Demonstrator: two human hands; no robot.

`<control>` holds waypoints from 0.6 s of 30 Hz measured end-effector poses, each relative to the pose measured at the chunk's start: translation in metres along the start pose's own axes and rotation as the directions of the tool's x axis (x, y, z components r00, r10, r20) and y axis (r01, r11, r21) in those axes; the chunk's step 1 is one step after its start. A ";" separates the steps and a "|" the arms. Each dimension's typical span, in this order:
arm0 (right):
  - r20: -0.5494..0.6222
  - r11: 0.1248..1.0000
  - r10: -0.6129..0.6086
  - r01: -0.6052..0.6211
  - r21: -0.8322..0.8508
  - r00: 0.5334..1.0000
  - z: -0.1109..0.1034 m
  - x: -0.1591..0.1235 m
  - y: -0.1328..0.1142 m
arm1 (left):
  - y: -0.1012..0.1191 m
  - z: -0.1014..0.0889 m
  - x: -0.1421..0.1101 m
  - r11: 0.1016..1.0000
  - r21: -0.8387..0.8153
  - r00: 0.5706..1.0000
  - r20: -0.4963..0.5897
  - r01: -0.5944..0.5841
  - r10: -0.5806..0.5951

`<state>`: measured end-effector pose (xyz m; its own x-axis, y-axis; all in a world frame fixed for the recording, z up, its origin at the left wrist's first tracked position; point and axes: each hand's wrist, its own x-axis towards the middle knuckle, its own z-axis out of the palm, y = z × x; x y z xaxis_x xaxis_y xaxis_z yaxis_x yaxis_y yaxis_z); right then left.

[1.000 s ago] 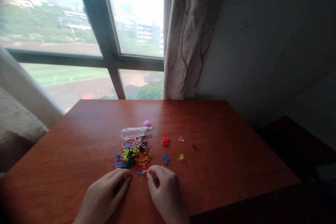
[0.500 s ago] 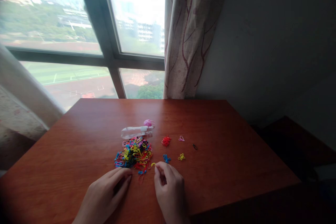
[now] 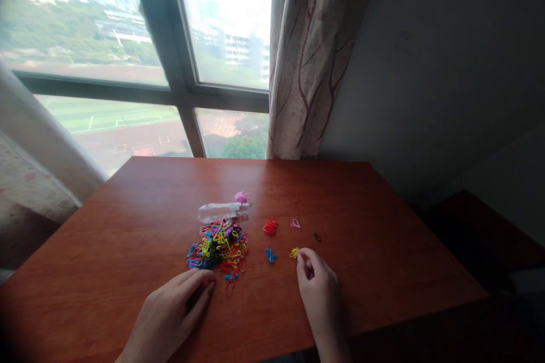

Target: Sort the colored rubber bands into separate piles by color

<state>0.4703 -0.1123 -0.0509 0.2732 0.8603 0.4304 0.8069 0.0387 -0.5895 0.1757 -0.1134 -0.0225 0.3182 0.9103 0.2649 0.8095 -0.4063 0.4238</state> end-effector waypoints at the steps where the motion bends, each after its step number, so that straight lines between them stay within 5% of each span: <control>1: 0.014 1.000 -0.007 0.007 -0.005 1.000 0.001 -0.001 -0.001 | 0.000 0.000 0.000 1.000 0.000 1.000 -0.006 0.000 0.000; 12: 0.054 0.998 -0.026 0.022 0.067 0.998 0.003 -0.010 -0.015 | 0.002 0.001 -0.003 0.999 0.004 0.999 -0.004 -0.038 0.038; 18: 0.196 0.972 -0.216 0.191 0.141 0.957 0.024 -0.026 -0.058 | 0.022 0.010 -0.005 0.997 0.059 0.999 0.029 -0.042 0.040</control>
<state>0.4042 -0.1252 -0.0446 -0.0155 0.9141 0.4053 0.7623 0.2731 -0.5868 0.1966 -0.1256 -0.0228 0.3645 0.8951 0.2568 0.8234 -0.4386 0.3601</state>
